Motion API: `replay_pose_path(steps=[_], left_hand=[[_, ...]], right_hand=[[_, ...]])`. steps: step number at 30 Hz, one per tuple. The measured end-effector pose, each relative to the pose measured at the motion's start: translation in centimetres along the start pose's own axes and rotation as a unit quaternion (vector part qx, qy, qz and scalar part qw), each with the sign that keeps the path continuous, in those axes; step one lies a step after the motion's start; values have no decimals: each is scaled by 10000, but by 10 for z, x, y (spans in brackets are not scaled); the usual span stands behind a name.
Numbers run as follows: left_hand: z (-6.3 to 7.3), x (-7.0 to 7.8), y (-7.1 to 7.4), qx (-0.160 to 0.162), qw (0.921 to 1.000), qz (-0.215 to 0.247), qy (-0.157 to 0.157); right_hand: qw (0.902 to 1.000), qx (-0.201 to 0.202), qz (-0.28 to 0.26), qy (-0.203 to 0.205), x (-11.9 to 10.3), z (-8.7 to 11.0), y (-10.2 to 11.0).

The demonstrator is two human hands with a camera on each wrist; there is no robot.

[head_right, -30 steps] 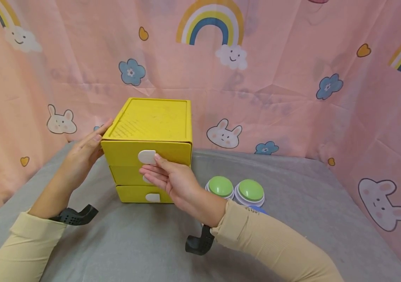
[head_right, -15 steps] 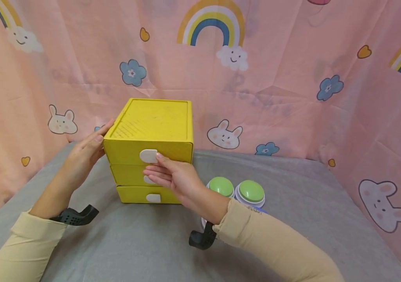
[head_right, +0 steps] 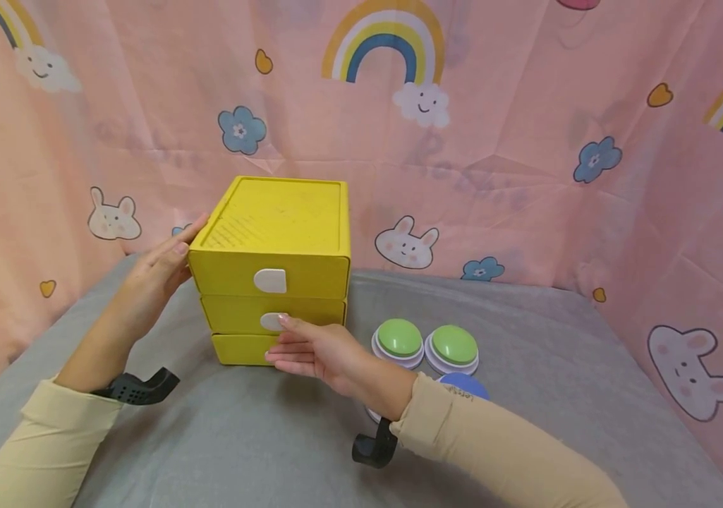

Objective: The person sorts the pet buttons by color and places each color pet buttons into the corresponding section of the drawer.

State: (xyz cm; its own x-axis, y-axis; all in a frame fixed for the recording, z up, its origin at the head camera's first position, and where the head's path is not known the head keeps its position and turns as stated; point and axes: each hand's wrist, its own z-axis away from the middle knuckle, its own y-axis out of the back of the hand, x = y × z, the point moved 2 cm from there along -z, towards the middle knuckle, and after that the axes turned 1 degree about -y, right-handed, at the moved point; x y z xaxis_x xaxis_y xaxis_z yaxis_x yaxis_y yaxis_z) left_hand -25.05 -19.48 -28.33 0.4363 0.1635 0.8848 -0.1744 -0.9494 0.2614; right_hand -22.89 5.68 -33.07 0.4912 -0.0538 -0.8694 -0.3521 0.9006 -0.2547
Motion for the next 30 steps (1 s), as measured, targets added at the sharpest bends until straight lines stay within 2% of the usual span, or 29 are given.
replay_pose_path(steps=[8, 16, 23, 30], left_hand=[[-1, 0, -1, 24, 10000, 12, -35], [0, 0, -1, -7, 10000, 2, -33], [1, 0, -1, 2, 10000, 29, -31], [1, 0, -1, -2, 10000, -10, -72]], right_hand=[[9989, 144, -436, -6, 3, -11, 3], [9973, 153, -716, 59, 4, -12, -1], [9974, 142, -695, 90, 10, -7, -4], [9985, -54, -508, 179, 22, 11, -10]])
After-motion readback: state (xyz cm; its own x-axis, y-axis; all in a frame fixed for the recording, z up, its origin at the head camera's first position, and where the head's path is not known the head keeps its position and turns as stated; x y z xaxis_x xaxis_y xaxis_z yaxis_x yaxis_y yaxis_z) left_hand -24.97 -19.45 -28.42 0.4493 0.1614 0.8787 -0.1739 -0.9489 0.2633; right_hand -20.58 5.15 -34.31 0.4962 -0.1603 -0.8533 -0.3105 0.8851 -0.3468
